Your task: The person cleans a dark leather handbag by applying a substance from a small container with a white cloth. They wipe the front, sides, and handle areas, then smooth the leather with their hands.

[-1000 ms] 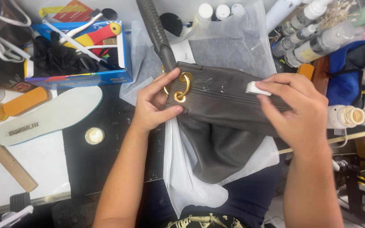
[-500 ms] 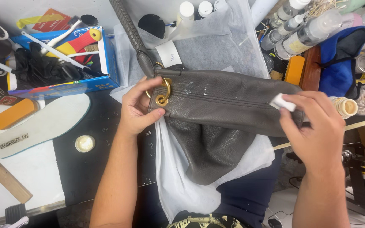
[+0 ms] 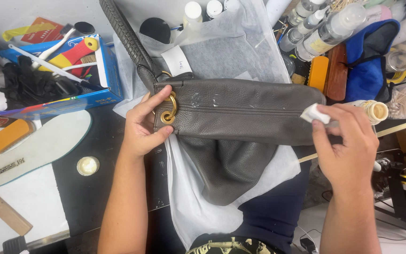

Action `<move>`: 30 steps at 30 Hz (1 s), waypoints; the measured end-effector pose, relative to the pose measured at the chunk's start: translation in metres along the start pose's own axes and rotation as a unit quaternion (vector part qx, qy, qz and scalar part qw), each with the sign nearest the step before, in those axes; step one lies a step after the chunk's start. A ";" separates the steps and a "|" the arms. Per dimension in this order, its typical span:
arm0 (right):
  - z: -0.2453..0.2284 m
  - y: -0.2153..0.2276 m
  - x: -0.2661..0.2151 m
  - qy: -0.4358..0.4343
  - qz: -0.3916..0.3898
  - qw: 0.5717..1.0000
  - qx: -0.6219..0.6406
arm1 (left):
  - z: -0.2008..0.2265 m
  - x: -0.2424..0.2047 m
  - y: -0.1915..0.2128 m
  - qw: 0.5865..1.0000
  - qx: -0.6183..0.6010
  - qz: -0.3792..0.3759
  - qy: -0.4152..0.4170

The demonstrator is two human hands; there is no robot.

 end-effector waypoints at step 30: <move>-0.095 -0.076 0.030 0.183 -0.131 0.971 0.087 | 0.006 0.003 -0.005 0.999 -0.034 0.001 0.005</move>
Point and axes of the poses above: each hand's wrist, its own x-axis towards the middle knuckle, its own y-axis out of the back of the hand, z = x × y, the point moved 7 cm from there along x, towards the middle knuckle, and after that the axes turned 9 degrees about -y, right-handed, at the moved point
